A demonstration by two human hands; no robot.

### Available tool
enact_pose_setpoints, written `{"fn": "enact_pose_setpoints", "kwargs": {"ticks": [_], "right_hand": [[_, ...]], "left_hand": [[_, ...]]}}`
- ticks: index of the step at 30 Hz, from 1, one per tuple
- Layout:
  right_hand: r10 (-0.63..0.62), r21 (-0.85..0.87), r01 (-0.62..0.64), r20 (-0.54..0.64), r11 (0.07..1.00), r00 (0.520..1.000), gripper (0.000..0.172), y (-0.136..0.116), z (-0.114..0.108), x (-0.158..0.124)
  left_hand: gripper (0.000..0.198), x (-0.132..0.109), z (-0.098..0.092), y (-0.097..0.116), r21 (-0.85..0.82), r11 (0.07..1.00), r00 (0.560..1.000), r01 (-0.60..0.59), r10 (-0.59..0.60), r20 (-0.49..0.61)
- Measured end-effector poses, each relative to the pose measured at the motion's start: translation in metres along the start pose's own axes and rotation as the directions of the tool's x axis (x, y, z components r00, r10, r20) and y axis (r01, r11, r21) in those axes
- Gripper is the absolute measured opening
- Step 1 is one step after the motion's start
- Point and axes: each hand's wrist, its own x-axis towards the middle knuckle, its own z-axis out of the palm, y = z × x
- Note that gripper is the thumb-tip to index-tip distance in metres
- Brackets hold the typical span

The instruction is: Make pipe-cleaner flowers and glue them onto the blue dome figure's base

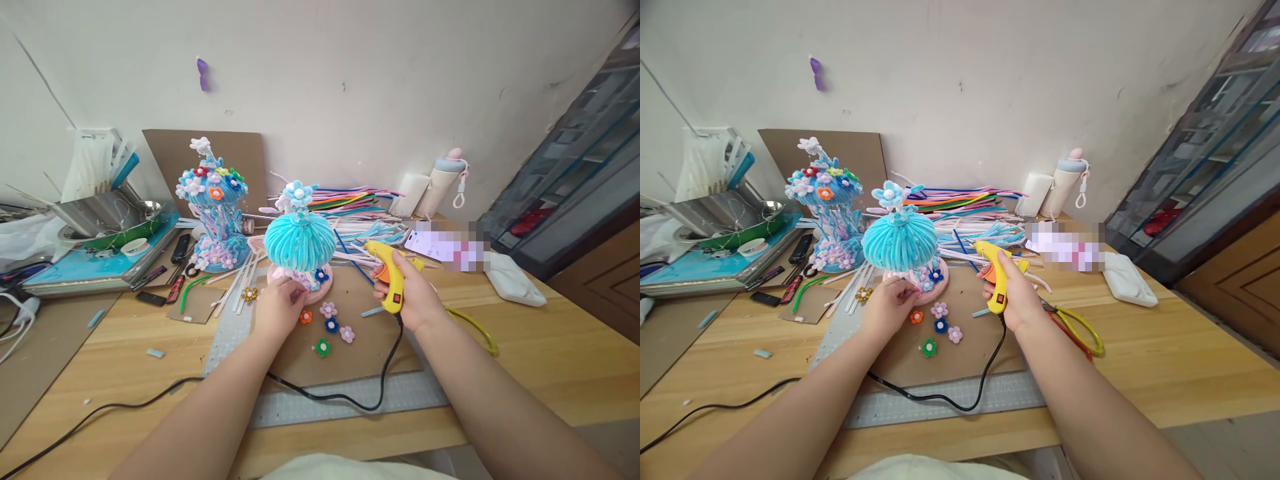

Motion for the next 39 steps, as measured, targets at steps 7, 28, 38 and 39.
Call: {"fn": "enact_pose_setpoints", "kwargs": {"ticks": [7, 28, 38, 39], "right_hand": [[-0.011, -0.013, 0.012, 0.022, 1.0, 1.0, 0.029, 0.0007, -0.0005, -0.0001], [0.001, -0.003, -0.001, 0.031, 1.0, 1.0, 0.027, 0.0021, -0.0016, 0.0025], [0.017, 0.0, -0.017, 0.016, 1.0, 1.0, 0.026, 0.0022, -0.0004, 0.0022], [0.012, 0.002, -0.012, 0.021, 1.0, 1.0, 0.026, 0.0025, -0.0009, 0.0025]], "left_hand": [[0.015, 0.0007, -0.0028, 0.0015, 0.023, 0.999, 0.999, 0.038, -0.038, 0.009], [0.019, 0.0001, -0.0075, 0.0021, 0.043, 0.993, 0.993, 0.105, -0.107, 0.046], [0.017, 0.0011, -0.0076, 0.0015, -0.001, 0.995, 0.994, 0.097, -0.097, 0.05], [0.017, 0.001, -0.0099, 0.001, -0.013, 0.996, 0.995, 0.083, -0.082, 0.052]]}}
